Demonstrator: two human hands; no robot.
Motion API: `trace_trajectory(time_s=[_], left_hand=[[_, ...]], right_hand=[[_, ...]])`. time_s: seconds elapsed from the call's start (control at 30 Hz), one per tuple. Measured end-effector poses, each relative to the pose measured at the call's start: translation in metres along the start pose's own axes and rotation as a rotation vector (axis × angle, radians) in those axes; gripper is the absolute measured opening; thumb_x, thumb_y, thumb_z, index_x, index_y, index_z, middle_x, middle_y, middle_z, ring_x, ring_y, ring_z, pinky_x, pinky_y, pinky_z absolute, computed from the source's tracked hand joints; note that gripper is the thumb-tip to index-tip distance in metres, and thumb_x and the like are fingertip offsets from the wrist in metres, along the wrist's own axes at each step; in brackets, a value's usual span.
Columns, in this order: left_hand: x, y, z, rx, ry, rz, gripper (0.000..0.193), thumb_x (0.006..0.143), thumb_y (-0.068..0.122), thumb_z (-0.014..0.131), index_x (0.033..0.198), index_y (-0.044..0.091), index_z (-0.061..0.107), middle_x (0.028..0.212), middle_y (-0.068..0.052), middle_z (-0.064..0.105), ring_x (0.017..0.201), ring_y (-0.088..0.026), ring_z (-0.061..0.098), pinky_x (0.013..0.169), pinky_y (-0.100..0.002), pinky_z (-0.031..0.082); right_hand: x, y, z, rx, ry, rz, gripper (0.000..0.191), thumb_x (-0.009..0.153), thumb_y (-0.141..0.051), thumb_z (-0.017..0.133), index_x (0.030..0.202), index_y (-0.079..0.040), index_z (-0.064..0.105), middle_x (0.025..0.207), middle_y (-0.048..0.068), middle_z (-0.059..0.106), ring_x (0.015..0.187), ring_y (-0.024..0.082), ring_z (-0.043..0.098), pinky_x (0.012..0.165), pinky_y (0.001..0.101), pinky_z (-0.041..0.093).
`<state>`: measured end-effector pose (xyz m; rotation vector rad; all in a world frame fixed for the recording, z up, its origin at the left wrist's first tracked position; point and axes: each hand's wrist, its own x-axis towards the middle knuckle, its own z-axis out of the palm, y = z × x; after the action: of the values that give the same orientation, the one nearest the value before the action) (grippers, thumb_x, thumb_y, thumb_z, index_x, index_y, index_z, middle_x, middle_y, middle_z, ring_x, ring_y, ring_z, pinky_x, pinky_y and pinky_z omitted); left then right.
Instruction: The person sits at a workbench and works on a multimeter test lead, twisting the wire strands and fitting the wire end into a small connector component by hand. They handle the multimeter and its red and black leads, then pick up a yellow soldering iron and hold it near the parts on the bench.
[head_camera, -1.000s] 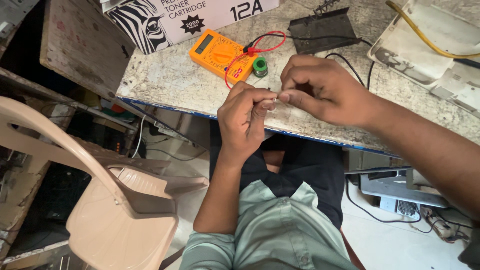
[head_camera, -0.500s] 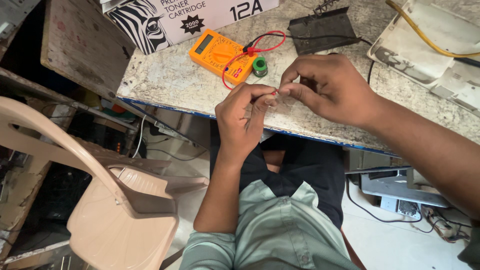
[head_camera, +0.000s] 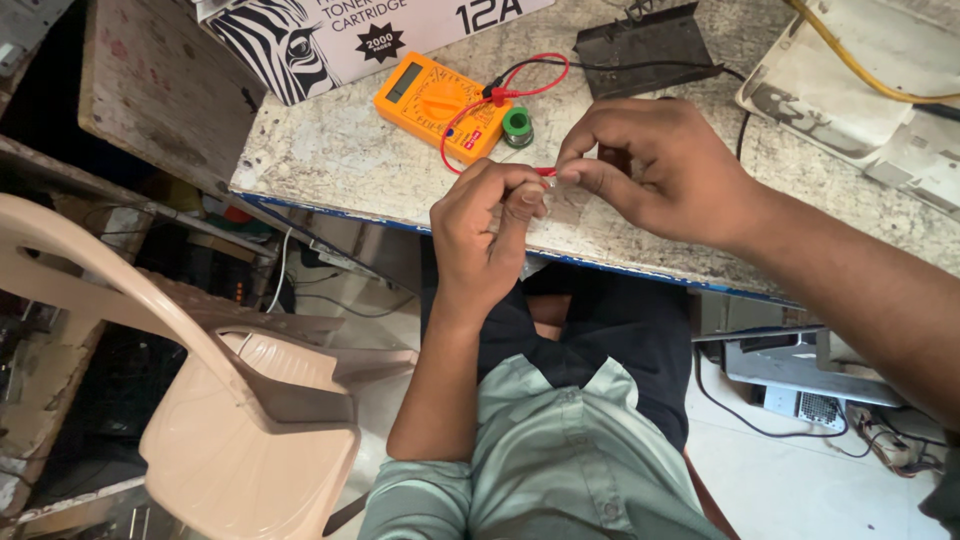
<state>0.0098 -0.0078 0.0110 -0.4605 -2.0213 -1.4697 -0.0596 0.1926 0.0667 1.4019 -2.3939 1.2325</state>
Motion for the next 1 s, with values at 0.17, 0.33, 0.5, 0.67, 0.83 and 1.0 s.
trace_trajectory(time_s=[0.17,0.33,0.5,0.67,0.83,1.0], left_hand=[[0.0,0.0,0.0,0.0,-0.008,0.004,0.028,0.109,0.027,0.062,0.098,0.002,0.067,0.08,-0.005,0.066,0.076,-0.015,0.065,0.072,-0.029,0.051],[0.001,0.001,0.0,-0.022,-0.005,-0.011,0.03,0.11,0.027,0.06,0.094,0.002,0.065,0.079,-0.005,0.065,0.075,-0.015,0.065,0.072,-0.028,0.05],[0.0,0.0,-0.001,-0.006,-0.008,-0.009,0.031,0.11,0.027,0.06,0.093,0.002,0.065,0.077,-0.004,0.065,0.074,-0.015,0.064,0.071,-0.029,0.05],[0.0,0.0,-0.002,-0.009,-0.01,-0.014,0.026,0.108,0.022,0.062,0.092,0.002,0.066,0.078,-0.006,0.066,0.073,-0.015,0.065,0.07,-0.029,0.05],[0.001,-0.001,-0.003,0.023,-0.028,-0.007,0.022,0.105,0.019,0.066,0.091,0.001,0.066,0.075,-0.007,0.065,0.072,-0.018,0.063,0.068,-0.031,0.049],[0.001,-0.001,-0.002,0.029,-0.01,0.022,0.027,0.106,0.019,0.067,0.087,0.0,0.062,0.075,-0.009,0.061,0.071,-0.022,0.06,0.068,-0.034,0.047]], right_hand=[[-0.001,0.002,0.0,-0.014,-0.005,0.023,0.008,0.099,-0.009,0.073,0.101,-0.002,0.07,0.085,0.008,0.067,0.064,0.013,0.061,0.057,0.0299,0.046],[-0.002,0.004,-0.002,0.021,0.004,0.004,0.006,0.102,-0.009,0.069,0.103,-0.003,0.069,0.088,0.007,0.069,0.071,0.013,0.065,0.062,0.0297,0.048],[-0.003,0.006,-0.004,0.021,-0.004,-0.008,0.006,0.104,-0.008,0.067,0.106,-0.002,0.069,0.09,0.008,0.068,0.075,0.013,0.064,0.067,0.0297,0.049],[-0.001,0.007,-0.004,0.102,-0.062,0.111,0.007,0.102,-0.007,0.065,0.107,-0.002,0.069,0.084,0.006,0.068,0.068,0.012,0.063,0.061,0.0283,0.049],[0.0,0.007,-0.007,0.158,-0.153,0.107,0.011,0.1,-0.001,0.062,0.109,0.0,0.069,0.087,0.005,0.069,0.072,0.01,0.064,0.063,0.026,0.05],[0.003,0.006,-0.011,0.053,-0.229,0.079,0.011,0.091,-0.003,0.072,0.102,-0.002,0.072,0.087,0.007,0.067,0.062,0.012,0.06,0.053,0.029,0.045]])
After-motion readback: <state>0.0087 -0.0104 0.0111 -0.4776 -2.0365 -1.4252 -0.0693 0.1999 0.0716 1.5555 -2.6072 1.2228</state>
